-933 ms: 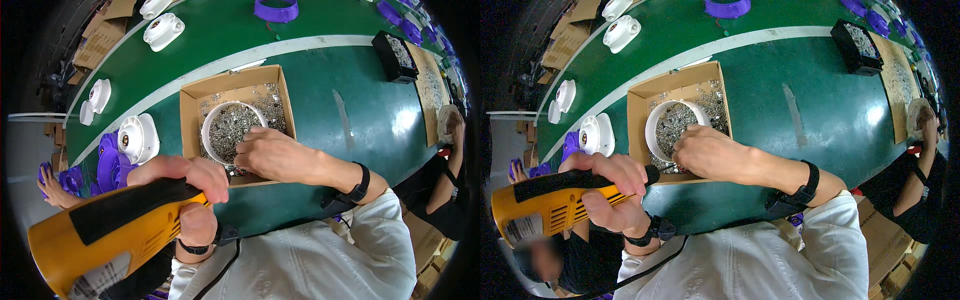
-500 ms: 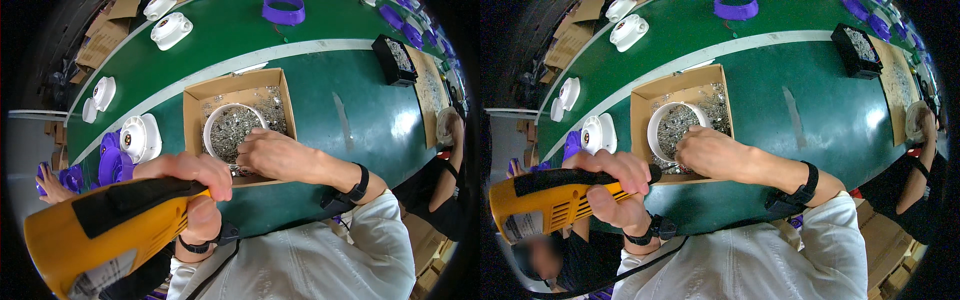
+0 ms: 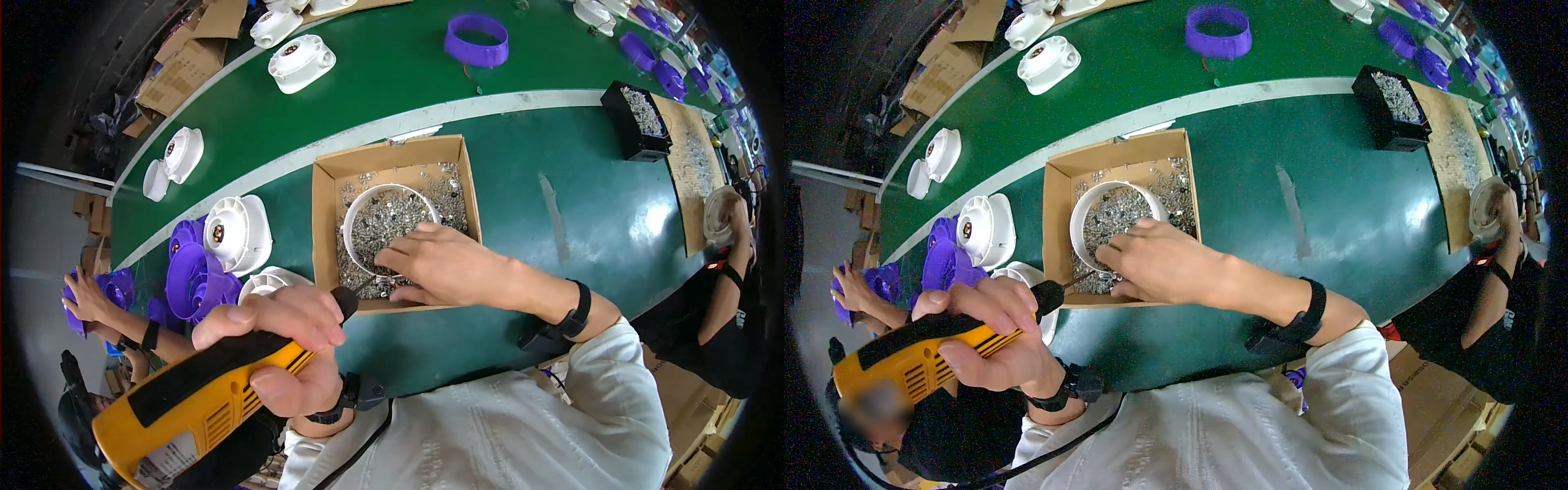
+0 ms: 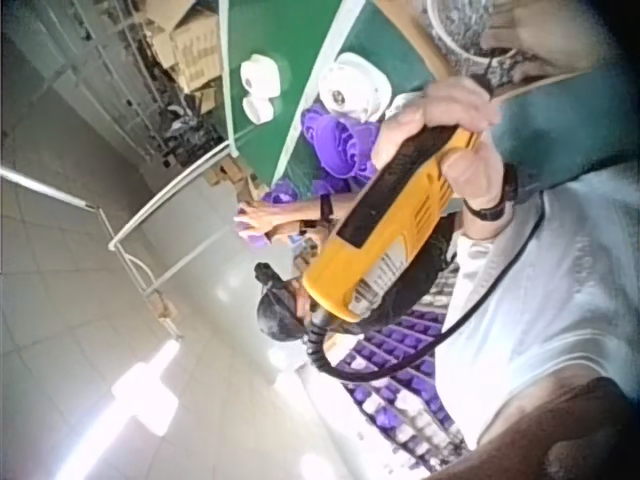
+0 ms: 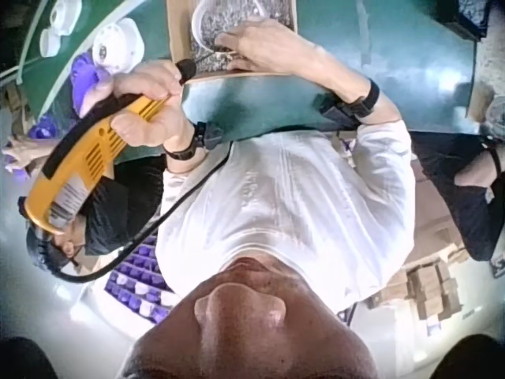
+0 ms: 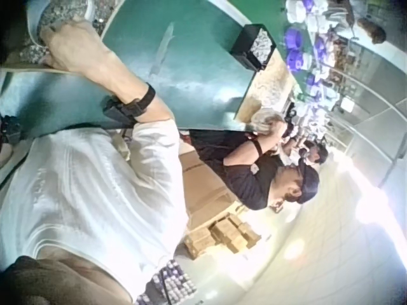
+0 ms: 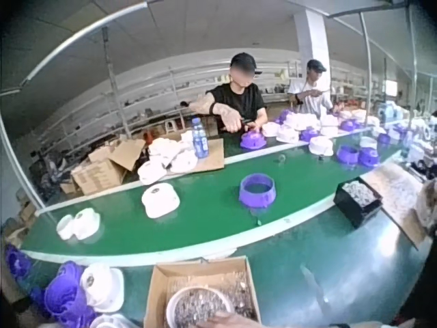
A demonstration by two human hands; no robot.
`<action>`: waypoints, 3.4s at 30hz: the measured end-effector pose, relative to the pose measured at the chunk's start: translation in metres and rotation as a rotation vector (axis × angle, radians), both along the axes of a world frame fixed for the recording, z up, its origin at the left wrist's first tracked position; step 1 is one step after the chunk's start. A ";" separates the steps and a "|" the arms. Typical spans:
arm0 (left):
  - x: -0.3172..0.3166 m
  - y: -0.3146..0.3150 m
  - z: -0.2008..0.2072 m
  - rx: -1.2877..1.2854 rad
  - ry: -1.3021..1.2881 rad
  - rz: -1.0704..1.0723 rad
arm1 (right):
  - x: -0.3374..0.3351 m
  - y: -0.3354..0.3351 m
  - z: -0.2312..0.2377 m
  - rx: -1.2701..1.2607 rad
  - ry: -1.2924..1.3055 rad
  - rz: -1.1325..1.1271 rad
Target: The person uses a yellow heat gun to apply heat to the interior of white and purple plastic fan components. They repeatedly pick up each component, direct the heat gun at it, and place it back on the green assembly table. Other workers are visible in the background performing similar tasks.
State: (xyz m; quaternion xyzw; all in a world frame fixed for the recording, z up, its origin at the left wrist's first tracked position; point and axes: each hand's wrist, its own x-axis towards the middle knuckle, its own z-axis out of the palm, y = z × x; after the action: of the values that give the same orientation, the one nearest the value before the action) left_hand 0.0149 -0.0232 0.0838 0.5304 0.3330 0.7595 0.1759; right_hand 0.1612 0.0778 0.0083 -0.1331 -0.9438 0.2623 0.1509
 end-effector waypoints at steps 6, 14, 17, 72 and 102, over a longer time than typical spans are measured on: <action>-0.008 -0.008 -0.012 0.068 -0.059 0.061 | -0.004 -0.003 0.003 0.017 0.017 0.014; -0.018 -0.022 -0.022 0.087 -0.106 0.121 | -0.005 0.001 0.008 -0.132 0.001 0.084; -0.018 -0.023 -0.027 0.083 -0.105 0.142 | -0.006 0.000 0.009 -0.130 0.001 0.058; -0.026 -0.023 -0.078 0.210 -0.068 0.096 | -0.210 0.036 0.070 0.382 0.022 0.449; -0.040 -0.046 -0.067 0.155 -0.217 0.124 | -0.275 -0.027 0.132 0.109 0.116 0.716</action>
State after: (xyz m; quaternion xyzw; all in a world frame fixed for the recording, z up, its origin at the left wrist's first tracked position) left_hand -0.0250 -0.0689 0.0170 0.4357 0.2844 0.8452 0.1222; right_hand -0.1134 0.0506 0.1408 0.2292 -0.9330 0.2550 0.1095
